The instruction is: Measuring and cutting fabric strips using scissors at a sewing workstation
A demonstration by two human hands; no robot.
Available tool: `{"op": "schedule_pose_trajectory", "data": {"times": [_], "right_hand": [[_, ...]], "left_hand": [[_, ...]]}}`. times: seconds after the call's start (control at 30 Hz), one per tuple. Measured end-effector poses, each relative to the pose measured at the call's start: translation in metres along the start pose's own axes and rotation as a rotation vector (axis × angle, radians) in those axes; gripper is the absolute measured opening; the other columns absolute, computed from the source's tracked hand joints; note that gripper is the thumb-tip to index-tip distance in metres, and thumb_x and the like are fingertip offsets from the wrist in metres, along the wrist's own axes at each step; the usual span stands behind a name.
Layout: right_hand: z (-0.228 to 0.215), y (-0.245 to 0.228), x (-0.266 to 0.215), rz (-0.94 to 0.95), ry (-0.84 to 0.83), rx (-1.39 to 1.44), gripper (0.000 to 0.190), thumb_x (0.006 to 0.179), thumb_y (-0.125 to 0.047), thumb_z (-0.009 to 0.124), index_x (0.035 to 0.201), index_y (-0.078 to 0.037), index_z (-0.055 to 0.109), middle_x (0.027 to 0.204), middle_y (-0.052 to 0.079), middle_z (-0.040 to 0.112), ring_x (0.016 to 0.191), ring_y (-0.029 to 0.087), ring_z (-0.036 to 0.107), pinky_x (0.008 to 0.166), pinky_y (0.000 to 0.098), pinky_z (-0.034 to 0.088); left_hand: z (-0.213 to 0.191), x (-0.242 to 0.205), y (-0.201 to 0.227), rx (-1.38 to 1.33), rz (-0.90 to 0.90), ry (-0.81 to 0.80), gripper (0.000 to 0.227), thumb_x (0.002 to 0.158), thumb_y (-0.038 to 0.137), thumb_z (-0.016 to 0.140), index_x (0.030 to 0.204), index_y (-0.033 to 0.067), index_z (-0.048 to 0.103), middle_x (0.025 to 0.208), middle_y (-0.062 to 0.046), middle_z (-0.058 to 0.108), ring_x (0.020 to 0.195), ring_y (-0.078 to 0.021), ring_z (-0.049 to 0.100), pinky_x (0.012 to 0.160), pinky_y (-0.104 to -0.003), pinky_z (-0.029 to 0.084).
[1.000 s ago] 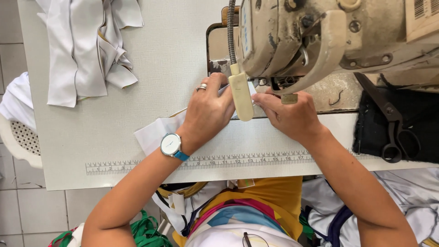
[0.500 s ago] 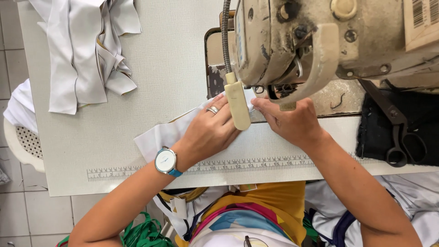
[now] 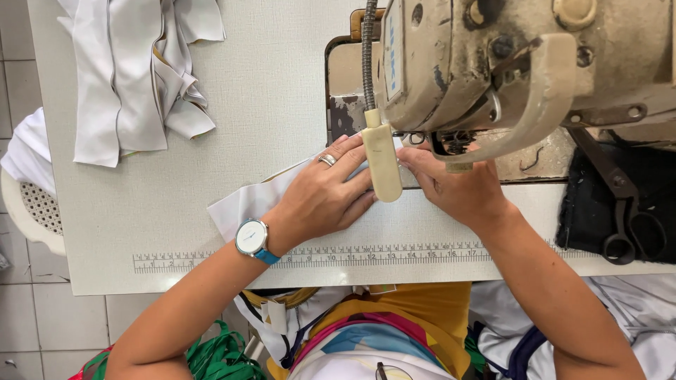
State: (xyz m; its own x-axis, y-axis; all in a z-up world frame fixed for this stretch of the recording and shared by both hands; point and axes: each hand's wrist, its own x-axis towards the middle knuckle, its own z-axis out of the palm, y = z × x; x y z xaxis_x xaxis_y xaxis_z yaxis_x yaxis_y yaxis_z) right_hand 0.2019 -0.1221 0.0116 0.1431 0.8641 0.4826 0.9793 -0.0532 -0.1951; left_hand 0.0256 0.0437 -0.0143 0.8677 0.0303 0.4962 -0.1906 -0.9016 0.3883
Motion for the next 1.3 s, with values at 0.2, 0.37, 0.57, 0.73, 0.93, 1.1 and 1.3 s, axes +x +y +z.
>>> {"op": "schedule_pose_trajectory", "data": {"times": [0.2, 0.37, 0.57, 0.73, 0.93, 1.1, 1.3], "right_hand": [[0.014, 0.006, -0.013, 0.019, -0.006, 0.014, 0.015, 0.099, -0.015, 0.073, 0.11, -0.022, 0.081, 0.088, 0.004, 0.072, 0.079, 0.027, 0.07, 0.068, 0.0389, 0.057], [0.022, 0.008, -0.023, 0.057, -0.041, 0.041, 0.014, 0.1, -0.016, 0.072, 0.109, -0.022, 0.081, 0.088, 0.002, 0.071, 0.081, 0.025, 0.07, 0.067, 0.0368, 0.057], [0.015, 0.001, -0.019, 0.08, -0.019, -0.041, 0.015, 0.101, -0.016, 0.071, 0.111, -0.022, 0.082, 0.08, 0.001, 0.069, 0.074, 0.023, 0.069, 0.064, 0.0325, 0.055], [0.02, 0.003, -0.028, 0.081, -0.033, -0.044, 0.013, 0.099, -0.018, 0.073, 0.109, -0.023, 0.082, 0.082, 0.001, 0.07, 0.075, 0.021, 0.069, 0.063, 0.0324, 0.055], [0.028, 0.008, -0.038, 0.106, -0.057, -0.041, 0.013, 0.099, -0.023, 0.073, 0.11, -0.025, 0.081, 0.086, 0.0, 0.071, 0.083, 0.021, 0.071, 0.069, 0.0333, 0.057], [0.022, 0.003, -0.026, 0.1, -0.062, -0.059, 0.012, 0.101, -0.024, 0.072, 0.109, -0.024, 0.08, 0.089, 0.0, 0.072, 0.086, 0.023, 0.072, 0.069, 0.0353, 0.058], [0.013, -0.007, -0.011, 0.006, 0.011, -0.164, 0.02, 0.099, -0.016, 0.071, 0.112, -0.027, 0.081, 0.097, -0.003, 0.074, 0.084, 0.016, 0.071, 0.07, 0.0295, 0.058]], "left_hand": [[0.001, -0.001, -0.001, -0.014, 0.006, -0.013, 0.034, 0.101, 0.031, 0.06, 0.123, 0.0066, 0.069, 0.131, -0.02, 0.062, 0.131, -0.0371, 0.057, 0.114, -0.045, 0.041], [0.005, -0.006, -0.005, 0.002, 0.003, -0.056, 0.04, 0.098, 0.036, 0.063, 0.128, 0.009, 0.068, 0.14, -0.023, 0.057, 0.14, -0.0385, 0.05, 0.118, -0.047, 0.036], [0.001, -0.006, -0.003, -0.003, 0.009, -0.084, 0.044, 0.097, 0.039, 0.063, 0.129, 0.0089, 0.067, 0.14, -0.026, 0.056, 0.141, -0.0412, 0.048, 0.119, -0.049, 0.034], [-0.001, -0.005, -0.004, 0.006, 0.01, -0.089, 0.045, 0.095, 0.042, 0.063, 0.128, 0.0109, 0.068, 0.142, -0.025, 0.054, 0.142, -0.0409, 0.047, 0.12, -0.049, 0.032], [-0.002, -0.005, -0.003, -0.006, -0.003, -0.097, 0.047, 0.094, 0.044, 0.064, 0.128, 0.0115, 0.068, 0.143, -0.026, 0.054, 0.143, -0.041, 0.046, 0.12, -0.049, 0.032], [-0.002, -0.006, -0.003, 0.003, -0.015, -0.106, 0.048, 0.094, 0.044, 0.064, 0.13, 0.0128, 0.068, 0.144, -0.026, 0.053, 0.143, -0.0405, 0.046, 0.121, -0.048, 0.031], [-0.002, -0.005, -0.003, -0.008, -0.015, -0.112, 0.047, 0.094, 0.045, 0.064, 0.128, 0.0124, 0.069, 0.143, -0.027, 0.054, 0.142, -0.041, 0.047, 0.12, -0.049, 0.032]]}}
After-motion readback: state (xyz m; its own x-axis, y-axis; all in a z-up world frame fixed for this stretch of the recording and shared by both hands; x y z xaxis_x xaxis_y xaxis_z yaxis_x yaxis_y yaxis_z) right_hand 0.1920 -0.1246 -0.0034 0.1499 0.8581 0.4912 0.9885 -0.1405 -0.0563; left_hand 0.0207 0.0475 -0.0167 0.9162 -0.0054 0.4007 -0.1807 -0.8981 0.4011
